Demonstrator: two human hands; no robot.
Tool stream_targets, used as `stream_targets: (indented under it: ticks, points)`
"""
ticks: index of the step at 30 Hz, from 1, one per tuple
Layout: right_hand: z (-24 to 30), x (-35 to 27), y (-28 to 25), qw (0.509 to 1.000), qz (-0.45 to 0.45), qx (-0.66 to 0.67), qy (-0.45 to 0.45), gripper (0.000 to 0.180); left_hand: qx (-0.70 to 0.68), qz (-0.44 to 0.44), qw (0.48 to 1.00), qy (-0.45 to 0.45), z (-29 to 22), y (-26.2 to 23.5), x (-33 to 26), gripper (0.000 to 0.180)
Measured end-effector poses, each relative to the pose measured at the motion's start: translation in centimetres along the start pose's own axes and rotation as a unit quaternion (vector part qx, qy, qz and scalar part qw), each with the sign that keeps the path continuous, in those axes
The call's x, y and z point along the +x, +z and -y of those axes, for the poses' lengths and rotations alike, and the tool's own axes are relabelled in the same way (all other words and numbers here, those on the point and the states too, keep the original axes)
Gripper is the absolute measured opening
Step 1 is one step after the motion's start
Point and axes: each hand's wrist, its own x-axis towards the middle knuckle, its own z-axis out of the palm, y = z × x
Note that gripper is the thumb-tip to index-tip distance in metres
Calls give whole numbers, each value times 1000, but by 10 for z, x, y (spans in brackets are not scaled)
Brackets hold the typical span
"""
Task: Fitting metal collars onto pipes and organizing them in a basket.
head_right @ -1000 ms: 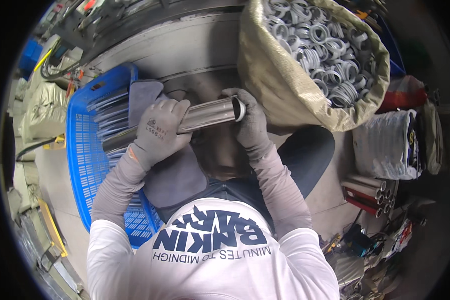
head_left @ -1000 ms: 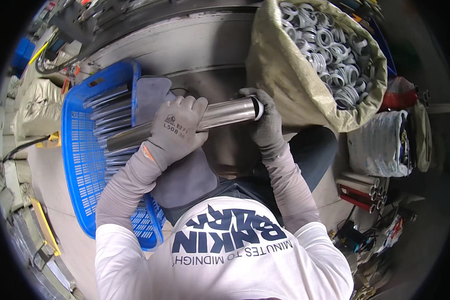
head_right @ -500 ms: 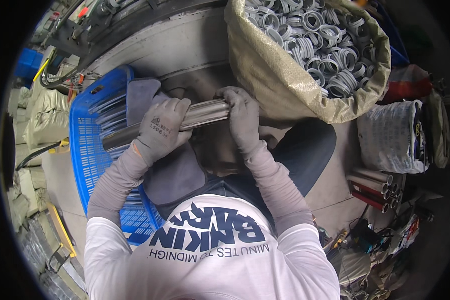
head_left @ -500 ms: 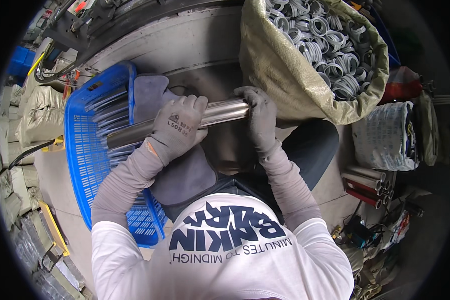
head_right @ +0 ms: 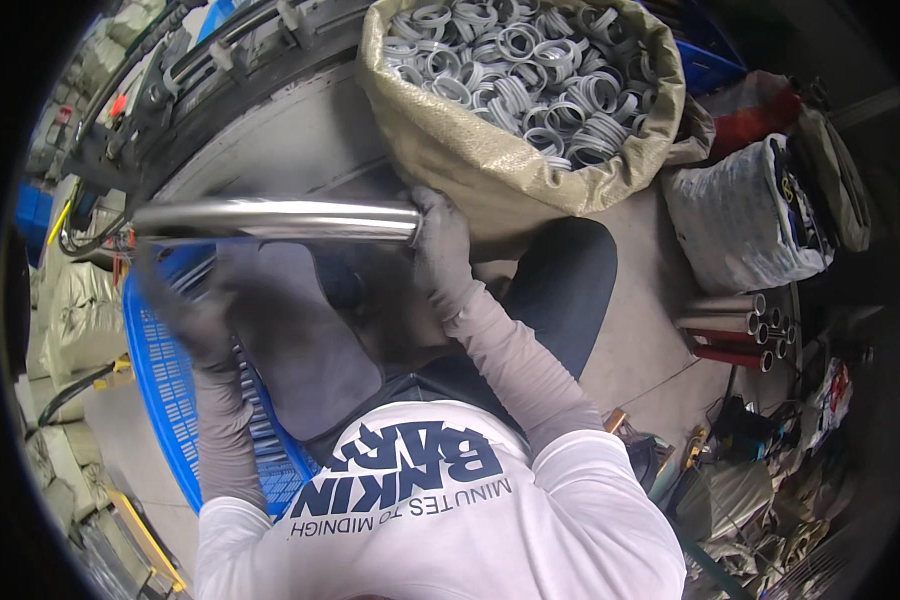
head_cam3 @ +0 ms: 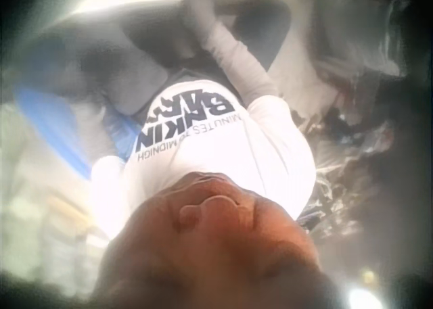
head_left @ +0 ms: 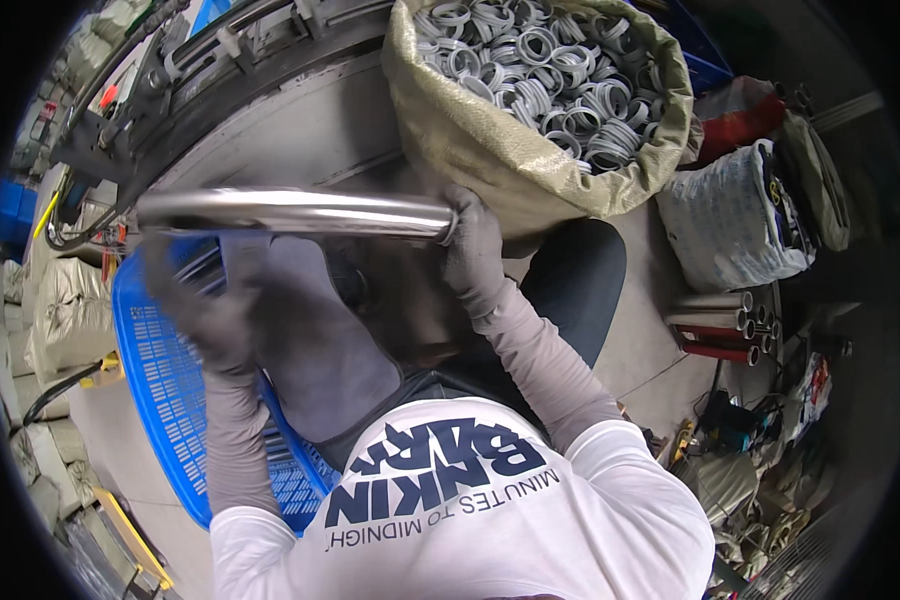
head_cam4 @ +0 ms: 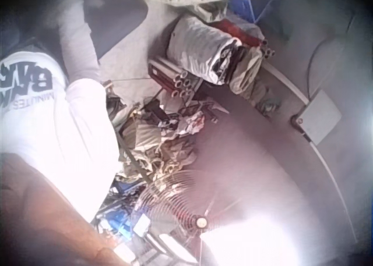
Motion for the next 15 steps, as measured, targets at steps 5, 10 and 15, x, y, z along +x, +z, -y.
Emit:
stream_targets:
  ticks: [5, 10, 15]
  points:
    - [40, 19, 12, 993, 22, 57, -105, 29, -526, -16, 837, -152, 47, 12, -8, 66]
    - [106, 88, -45, 933, 36, -167, -316, 35, -499, -40, 836, -223, 47, -50, 62, 47]
    - [24, 217, -157, 840, -30, -542, 4, 38, -210, 229, 918, -247, 5, -46, 64, 55]
